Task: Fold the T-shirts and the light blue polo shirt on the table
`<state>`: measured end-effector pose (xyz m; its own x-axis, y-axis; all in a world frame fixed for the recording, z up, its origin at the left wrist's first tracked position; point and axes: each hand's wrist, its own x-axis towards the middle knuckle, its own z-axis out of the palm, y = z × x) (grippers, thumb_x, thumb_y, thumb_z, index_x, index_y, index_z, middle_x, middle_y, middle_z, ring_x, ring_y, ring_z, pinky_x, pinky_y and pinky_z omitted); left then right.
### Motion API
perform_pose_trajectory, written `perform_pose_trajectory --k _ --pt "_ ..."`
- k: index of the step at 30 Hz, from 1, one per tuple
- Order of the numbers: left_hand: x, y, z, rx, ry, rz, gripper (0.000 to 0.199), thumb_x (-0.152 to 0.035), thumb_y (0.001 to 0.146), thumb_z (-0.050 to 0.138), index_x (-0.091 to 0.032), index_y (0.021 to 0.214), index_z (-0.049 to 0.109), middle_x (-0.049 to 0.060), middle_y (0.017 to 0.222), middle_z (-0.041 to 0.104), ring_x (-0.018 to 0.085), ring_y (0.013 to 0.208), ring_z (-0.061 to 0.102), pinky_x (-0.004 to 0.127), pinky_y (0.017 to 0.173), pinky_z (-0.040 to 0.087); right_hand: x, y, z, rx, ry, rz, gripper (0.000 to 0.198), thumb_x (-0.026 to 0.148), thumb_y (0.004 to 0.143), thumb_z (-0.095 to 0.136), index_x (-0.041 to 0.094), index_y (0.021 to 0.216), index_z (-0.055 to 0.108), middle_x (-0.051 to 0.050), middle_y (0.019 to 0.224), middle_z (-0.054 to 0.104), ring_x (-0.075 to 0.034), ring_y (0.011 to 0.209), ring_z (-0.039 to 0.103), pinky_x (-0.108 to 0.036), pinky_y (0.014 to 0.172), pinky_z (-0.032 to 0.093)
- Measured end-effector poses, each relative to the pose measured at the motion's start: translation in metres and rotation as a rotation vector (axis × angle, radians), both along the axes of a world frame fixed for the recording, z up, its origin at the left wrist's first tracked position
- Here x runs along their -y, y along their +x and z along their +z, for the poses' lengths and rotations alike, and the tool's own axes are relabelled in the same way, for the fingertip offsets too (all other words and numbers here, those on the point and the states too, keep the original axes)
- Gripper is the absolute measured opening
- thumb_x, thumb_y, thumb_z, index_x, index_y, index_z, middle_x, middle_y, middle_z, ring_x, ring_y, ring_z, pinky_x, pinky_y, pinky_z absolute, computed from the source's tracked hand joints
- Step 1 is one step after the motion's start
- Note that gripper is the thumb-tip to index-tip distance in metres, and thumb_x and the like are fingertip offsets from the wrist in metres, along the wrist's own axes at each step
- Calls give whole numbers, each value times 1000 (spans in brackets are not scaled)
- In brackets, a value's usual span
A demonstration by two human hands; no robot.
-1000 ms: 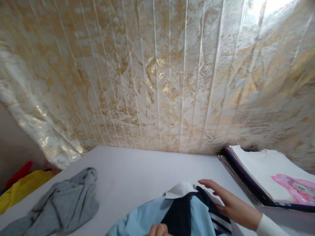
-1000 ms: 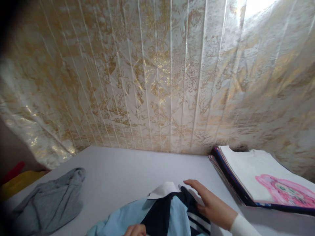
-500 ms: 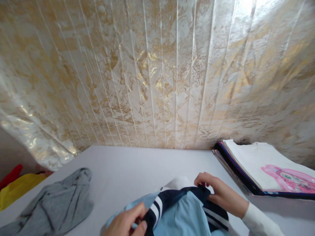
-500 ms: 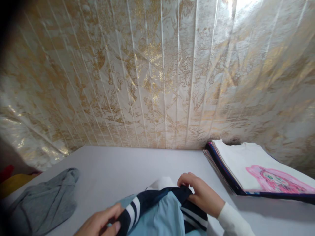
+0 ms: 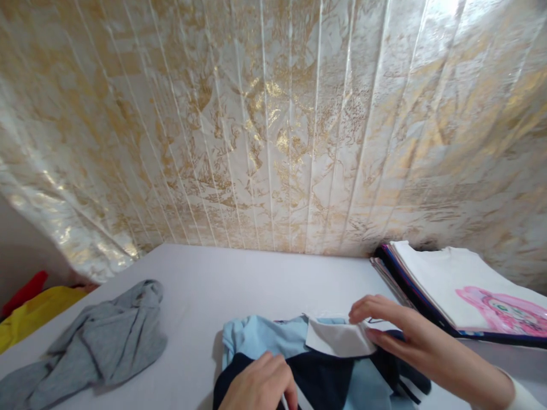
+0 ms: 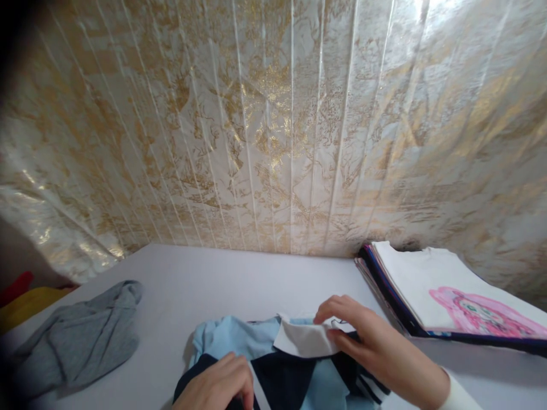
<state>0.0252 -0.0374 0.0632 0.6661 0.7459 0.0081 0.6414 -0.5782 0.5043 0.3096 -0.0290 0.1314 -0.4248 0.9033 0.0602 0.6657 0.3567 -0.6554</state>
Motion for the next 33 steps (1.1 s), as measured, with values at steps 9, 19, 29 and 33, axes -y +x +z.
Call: perform_pose_trajectory --k 9,19,29,33 --pt "-13 37 17 172 -36 150 26 -4 66 56 -20 85 55 -2 81 55 15 80 50 25 69 33 -27 -28 -47 -135 -173 -80 33 34 85 49 24 116 53 0 82 60 -16 75 53 -28 70 40" --pt "-26 56 -9 207 33 149 25 -9 72 62 -25 91 58 -4 85 56 15 80 51 25 68 33 -40 -26 -69 -522 -388 -124 45 53 75 58 20 105 55 8 60 35 -9 53 29 -23 50 21" --pt "-25 58 -20 261 60 91 30 -8 77 61 -27 101 60 -2 98 56 16 94 52 25 78 38 -48 -20 -92 -550 -363 -126 31 43 77 56 19 95 53 7 62 39 -10 57 34 -25 55 25" --pt "-26 60 -24 258 59 112 19 -11 78 62 -24 92 61 -2 93 59 16 89 53 25 74 38 -49 -19 -91 -560 -404 -111 34 46 77 57 19 96 52 7 64 41 -10 57 34 -25 54 24"
